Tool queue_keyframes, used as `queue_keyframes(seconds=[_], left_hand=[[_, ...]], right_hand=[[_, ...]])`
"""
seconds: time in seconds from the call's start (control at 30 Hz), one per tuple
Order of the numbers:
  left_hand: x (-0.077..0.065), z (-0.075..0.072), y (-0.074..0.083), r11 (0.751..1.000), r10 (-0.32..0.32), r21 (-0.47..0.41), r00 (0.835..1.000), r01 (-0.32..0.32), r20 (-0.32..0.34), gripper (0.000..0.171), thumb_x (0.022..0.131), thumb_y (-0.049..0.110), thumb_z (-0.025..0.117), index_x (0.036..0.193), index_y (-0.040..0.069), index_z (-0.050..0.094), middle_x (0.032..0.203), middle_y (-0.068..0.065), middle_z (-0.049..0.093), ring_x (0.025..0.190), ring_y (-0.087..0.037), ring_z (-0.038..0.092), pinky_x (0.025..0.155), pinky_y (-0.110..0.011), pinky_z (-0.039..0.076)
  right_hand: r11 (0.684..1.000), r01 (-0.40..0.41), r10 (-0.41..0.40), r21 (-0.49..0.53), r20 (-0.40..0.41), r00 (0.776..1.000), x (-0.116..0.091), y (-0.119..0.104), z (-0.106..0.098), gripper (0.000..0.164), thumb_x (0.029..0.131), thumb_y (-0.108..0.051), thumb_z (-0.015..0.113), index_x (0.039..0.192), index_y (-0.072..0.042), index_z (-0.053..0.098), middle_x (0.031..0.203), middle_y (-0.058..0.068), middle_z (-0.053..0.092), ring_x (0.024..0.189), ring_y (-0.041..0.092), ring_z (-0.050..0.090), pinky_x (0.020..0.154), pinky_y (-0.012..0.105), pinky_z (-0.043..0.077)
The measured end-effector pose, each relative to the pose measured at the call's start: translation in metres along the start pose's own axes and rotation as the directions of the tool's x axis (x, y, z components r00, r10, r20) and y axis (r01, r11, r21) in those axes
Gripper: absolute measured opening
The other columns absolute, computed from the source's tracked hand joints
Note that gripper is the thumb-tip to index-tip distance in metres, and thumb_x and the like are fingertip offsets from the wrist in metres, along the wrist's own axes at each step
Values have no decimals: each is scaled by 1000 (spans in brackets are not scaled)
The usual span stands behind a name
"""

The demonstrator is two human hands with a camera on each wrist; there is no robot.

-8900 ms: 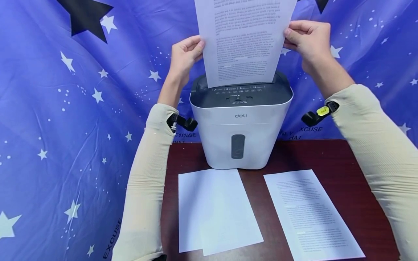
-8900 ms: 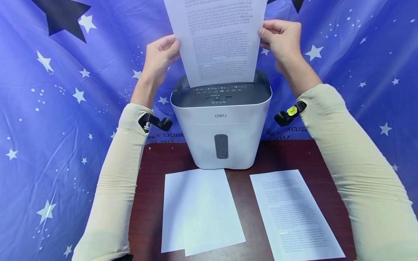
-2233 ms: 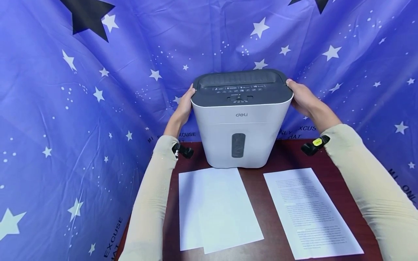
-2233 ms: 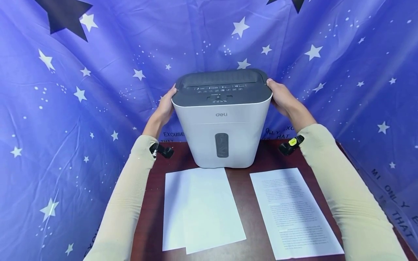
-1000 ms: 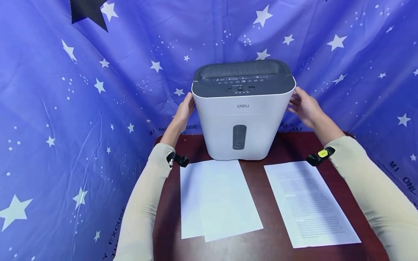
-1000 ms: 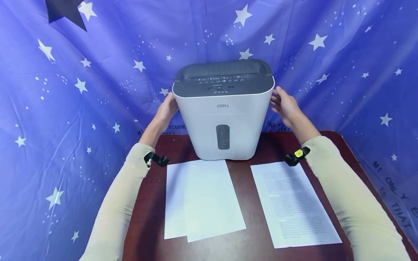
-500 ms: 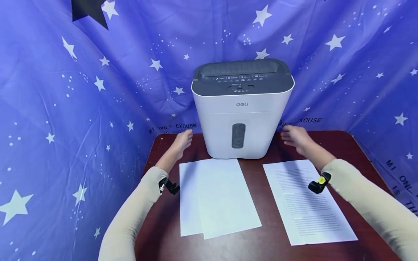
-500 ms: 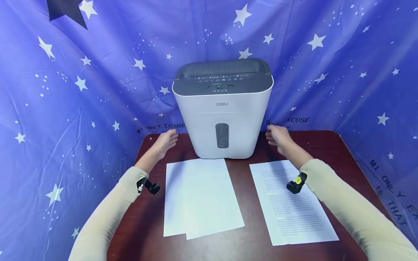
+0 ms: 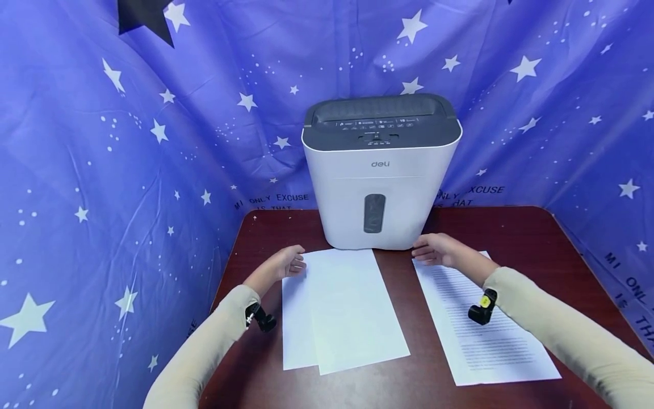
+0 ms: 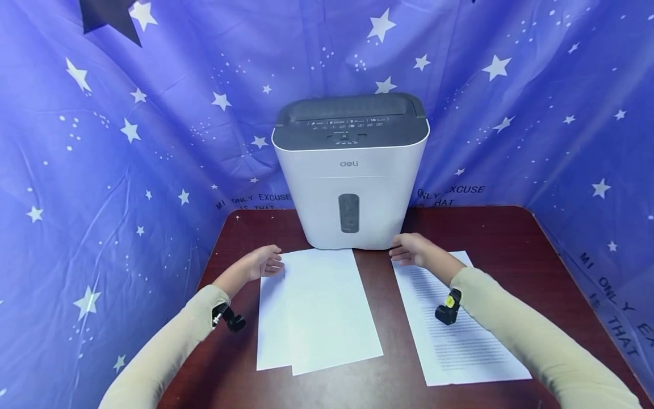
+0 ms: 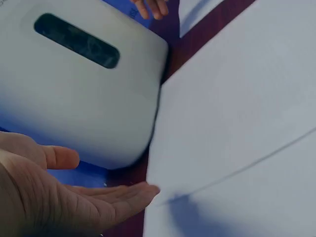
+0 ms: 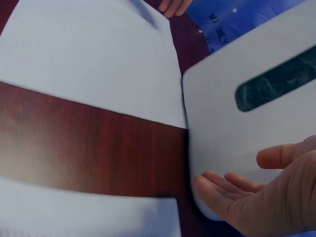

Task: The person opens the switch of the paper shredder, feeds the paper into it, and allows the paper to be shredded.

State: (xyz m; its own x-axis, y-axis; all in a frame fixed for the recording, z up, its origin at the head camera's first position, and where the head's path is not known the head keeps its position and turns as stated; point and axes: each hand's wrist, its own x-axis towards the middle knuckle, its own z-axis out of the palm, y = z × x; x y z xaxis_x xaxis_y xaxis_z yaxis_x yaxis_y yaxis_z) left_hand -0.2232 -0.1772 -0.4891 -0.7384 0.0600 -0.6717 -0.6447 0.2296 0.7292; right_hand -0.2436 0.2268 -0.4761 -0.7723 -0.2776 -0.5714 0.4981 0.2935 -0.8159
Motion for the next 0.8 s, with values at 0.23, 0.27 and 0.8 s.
queue_keyframes(seconds=[0.23, 0.27, 0.8], left_hand=[[1, -4, -18, 990, -136, 46, 989, 134, 52, 60, 103, 28, 39, 141, -18, 44, 138, -34, 57, 121, -39, 65, 111, -44, 50], [0, -5, -20, 988, -150, 49, 987, 147, 53, 59, 103, 29, 40, 139, -18, 46, 136, -34, 59, 118, -39, 67, 111, -44, 50], [-3, -13, -36, 980, -199, 34, 976, 197, 93, 49, 102, 30, 44, 113, -14, 63, 97, -24, 75, 85, -28, 76, 104, -45, 55]], right_hand=[[996, -85, 84, 11, 80, 993, 9, 14, 21, 30, 101, -17, 37, 115, -1, 59, 107, 10, 71, 102, 20, 68, 104, 42, 54], [995, -98, 97, 11, 80, 992, 10, 16, 25, 31, 101, -17, 38, 117, 0, 58, 110, 13, 71, 104, 22, 68, 106, 44, 53], [985, -171, 169, 5, 115, 979, 16, 36, 50, 52, 100, -19, 37, 139, 15, 44, 129, 31, 63, 107, 29, 69, 97, 41, 59]])
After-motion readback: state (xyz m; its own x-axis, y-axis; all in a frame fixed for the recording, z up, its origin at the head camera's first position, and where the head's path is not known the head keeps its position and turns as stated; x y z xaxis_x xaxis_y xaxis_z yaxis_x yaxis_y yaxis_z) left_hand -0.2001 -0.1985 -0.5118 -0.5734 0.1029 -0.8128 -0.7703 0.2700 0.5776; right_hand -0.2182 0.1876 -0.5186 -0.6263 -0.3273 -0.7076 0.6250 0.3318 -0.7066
